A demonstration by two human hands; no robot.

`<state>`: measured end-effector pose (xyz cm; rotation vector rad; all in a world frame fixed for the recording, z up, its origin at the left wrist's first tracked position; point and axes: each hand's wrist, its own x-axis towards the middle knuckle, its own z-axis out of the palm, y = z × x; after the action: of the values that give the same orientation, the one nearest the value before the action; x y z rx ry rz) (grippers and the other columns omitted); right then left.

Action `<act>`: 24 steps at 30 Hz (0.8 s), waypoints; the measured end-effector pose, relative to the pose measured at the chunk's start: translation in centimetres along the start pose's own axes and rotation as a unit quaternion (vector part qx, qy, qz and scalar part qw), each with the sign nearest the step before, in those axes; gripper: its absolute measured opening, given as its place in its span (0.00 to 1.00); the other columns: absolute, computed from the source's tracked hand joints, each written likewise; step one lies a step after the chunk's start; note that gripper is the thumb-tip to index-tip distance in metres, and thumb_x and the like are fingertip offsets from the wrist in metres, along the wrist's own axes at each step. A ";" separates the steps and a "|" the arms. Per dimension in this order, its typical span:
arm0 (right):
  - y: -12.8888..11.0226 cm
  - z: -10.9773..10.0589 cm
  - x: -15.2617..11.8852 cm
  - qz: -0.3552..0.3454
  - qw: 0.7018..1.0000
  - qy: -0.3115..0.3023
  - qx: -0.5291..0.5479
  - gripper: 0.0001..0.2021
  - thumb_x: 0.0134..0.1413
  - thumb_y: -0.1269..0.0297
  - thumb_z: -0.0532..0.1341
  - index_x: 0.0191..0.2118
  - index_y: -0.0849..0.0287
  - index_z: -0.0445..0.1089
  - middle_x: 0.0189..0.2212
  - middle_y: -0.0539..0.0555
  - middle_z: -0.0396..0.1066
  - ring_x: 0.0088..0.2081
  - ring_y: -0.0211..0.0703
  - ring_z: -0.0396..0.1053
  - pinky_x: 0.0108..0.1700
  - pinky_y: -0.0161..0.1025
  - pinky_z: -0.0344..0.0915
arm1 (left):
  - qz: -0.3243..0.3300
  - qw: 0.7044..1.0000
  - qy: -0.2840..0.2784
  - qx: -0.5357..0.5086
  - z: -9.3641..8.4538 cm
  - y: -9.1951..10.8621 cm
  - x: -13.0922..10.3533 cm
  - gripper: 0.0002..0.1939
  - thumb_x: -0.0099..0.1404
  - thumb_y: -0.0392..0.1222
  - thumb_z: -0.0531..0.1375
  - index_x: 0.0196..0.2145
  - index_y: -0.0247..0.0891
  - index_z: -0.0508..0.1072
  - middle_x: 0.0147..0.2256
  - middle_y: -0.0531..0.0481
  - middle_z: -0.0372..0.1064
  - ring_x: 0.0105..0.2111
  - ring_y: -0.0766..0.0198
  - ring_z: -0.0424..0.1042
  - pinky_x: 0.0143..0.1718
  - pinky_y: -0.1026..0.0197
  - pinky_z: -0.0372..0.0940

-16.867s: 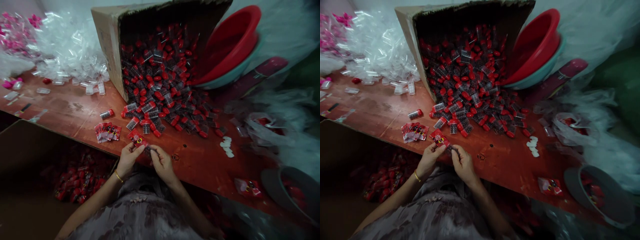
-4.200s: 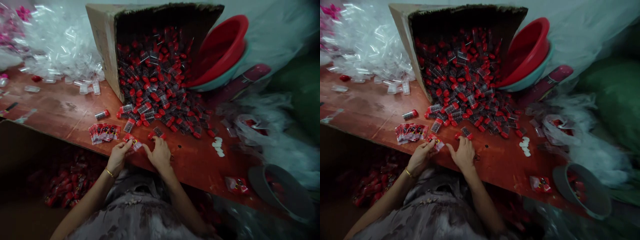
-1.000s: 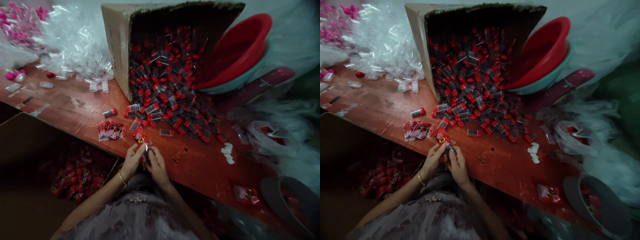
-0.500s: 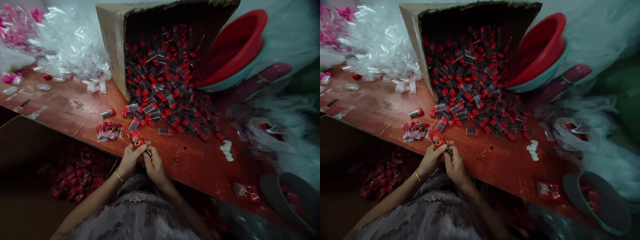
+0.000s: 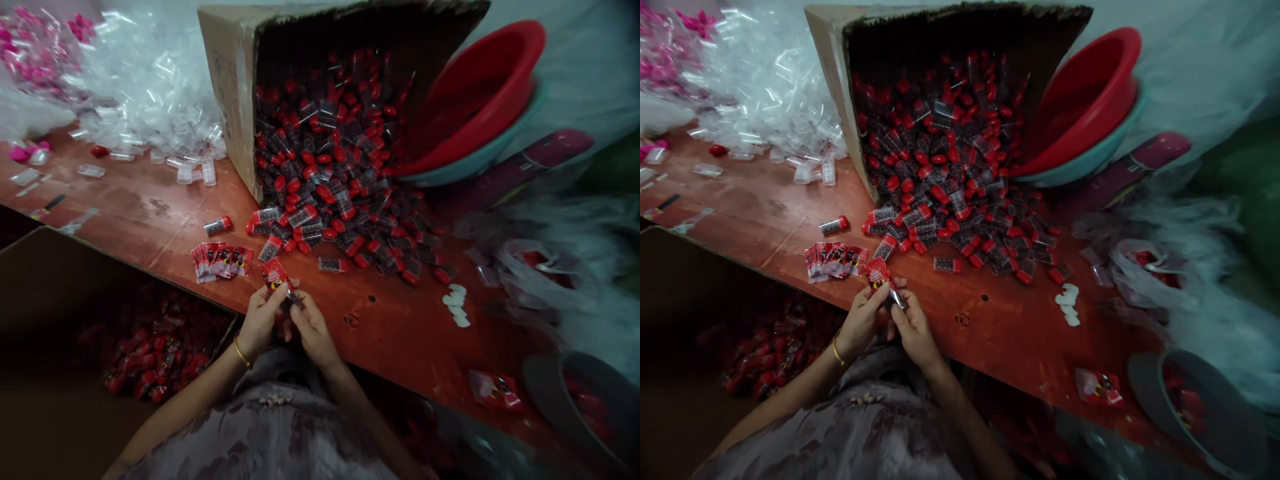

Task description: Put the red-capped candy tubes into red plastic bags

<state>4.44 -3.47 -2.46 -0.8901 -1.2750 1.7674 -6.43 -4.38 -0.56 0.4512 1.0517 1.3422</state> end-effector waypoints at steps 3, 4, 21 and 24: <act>0.2 -0.6 -0.1 -0.021 0.997 0.044 -0.059 0.12 0.54 0.55 0.58 0.41 0.55 0.62 0.24 0.45 0.67 0.16 0.29 0.61 0.20 0.29 0.59 | 0.013 0.998 0.028 -0.046 -0.1 0.4 0.2 0.20 0.52 0.52 0.64 0.34 0.31 0.75 0.29 0.46 0.74 0.21 0.71 0.67 0.23 0.68 0.62; 0.2 -0.7 -0.1 -0.033 0.994 0.064 -0.082 0.11 0.54 0.56 0.58 0.40 0.56 0.63 0.23 0.46 0.68 0.16 0.30 0.61 0.19 0.29 0.59 | 0.009 0.998 0.029 -0.060 -0.1 0.4 0.2 0.20 0.51 0.51 0.65 0.34 0.31 0.74 0.32 0.45 0.74 0.22 0.70 0.67 0.24 0.67 0.63; 0.5 0.8 2.5 -0.122 0.928 0.078 -0.343 0.09 0.55 0.57 0.57 0.34 0.57 0.67 0.26 0.50 0.72 0.27 0.38 0.70 0.31 0.33 0.67 | -0.061 0.992 0.084 -0.067 -3.3 0.2 -2.3 0.25 0.45 0.53 0.68 0.36 0.33 0.73 0.32 0.44 0.75 0.35 0.59 0.74 0.38 0.59 0.68; -1.0 -2.2 4.3 -0.150 0.813 0.155 -0.541 0.16 0.59 0.57 0.51 0.45 0.61 0.67 0.39 0.60 0.73 0.40 0.48 0.70 0.44 0.44 0.66 | -0.033 0.982 0.184 -0.007 -8.2 2.3 -4.2 0.25 0.47 0.55 0.66 0.37 0.34 0.72 0.35 0.42 0.76 0.37 0.55 0.75 0.42 0.54 0.68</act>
<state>4.54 1.46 -2.51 -1.3873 -2.0510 0.4807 -13.93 -10.12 -1.36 0.1550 1.3468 1.4036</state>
